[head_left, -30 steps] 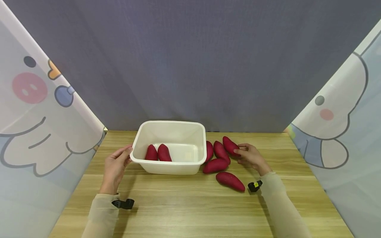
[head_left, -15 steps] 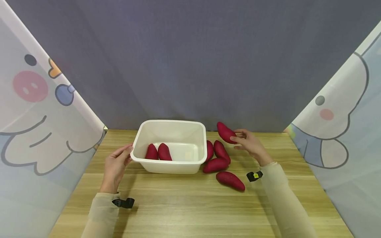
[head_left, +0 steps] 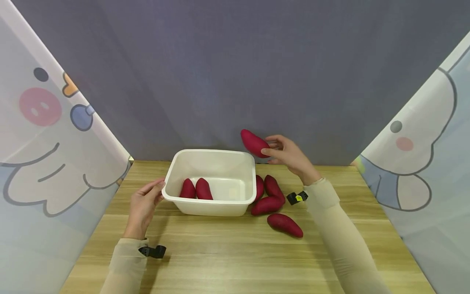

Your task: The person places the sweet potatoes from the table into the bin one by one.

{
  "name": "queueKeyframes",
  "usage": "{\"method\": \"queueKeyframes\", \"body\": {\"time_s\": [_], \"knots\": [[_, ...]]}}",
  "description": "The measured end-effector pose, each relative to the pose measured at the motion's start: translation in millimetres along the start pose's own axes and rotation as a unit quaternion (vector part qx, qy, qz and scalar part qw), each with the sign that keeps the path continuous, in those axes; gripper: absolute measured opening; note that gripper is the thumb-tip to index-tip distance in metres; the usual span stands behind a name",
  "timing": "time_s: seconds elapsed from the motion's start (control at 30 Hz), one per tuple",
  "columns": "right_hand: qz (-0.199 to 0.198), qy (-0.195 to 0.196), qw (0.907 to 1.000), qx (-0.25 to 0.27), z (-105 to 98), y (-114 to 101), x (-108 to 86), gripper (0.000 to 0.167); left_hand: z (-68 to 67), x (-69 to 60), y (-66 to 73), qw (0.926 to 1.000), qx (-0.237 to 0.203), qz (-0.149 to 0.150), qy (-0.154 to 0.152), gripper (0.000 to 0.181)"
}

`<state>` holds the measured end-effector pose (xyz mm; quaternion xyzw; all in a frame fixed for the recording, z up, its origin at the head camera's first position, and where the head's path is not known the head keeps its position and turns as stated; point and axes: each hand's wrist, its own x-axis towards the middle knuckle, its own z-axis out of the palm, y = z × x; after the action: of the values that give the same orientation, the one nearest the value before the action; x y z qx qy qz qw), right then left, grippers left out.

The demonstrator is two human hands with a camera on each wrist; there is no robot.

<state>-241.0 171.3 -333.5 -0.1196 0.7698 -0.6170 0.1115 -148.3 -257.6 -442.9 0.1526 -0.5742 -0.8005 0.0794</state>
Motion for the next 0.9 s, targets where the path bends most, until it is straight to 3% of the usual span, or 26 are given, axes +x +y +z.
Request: {"method": "queueKeyframes", "body": {"time_s": [0.23,0.43,0.7,0.9], "knots": [[-0.016,-0.056,0.9970,-0.050,42.2,-23.9,32.7,0.065,-0.4,-1.8,-0.1,1.0000,-0.003,0.007,0.003,0.020],[-0.035,-0.105,0.9920,-0.061,80.4,-30.1,55.8,0.064,-0.1,-3.4,-1.4,0.9998,-0.012,0.017,0.000,0.019],[-0.018,-0.139,0.9881,-0.062,118.4,-15.5,79.9,0.059,2.7,-7.0,-1.6,0.9998,-0.010,0.014,0.006,0.027],[0.010,-0.158,0.9843,-0.079,133.4,1.8,84.5,0.052,5.1,-8.8,-2.3,0.9998,-0.008,0.015,0.003,0.028]]}}
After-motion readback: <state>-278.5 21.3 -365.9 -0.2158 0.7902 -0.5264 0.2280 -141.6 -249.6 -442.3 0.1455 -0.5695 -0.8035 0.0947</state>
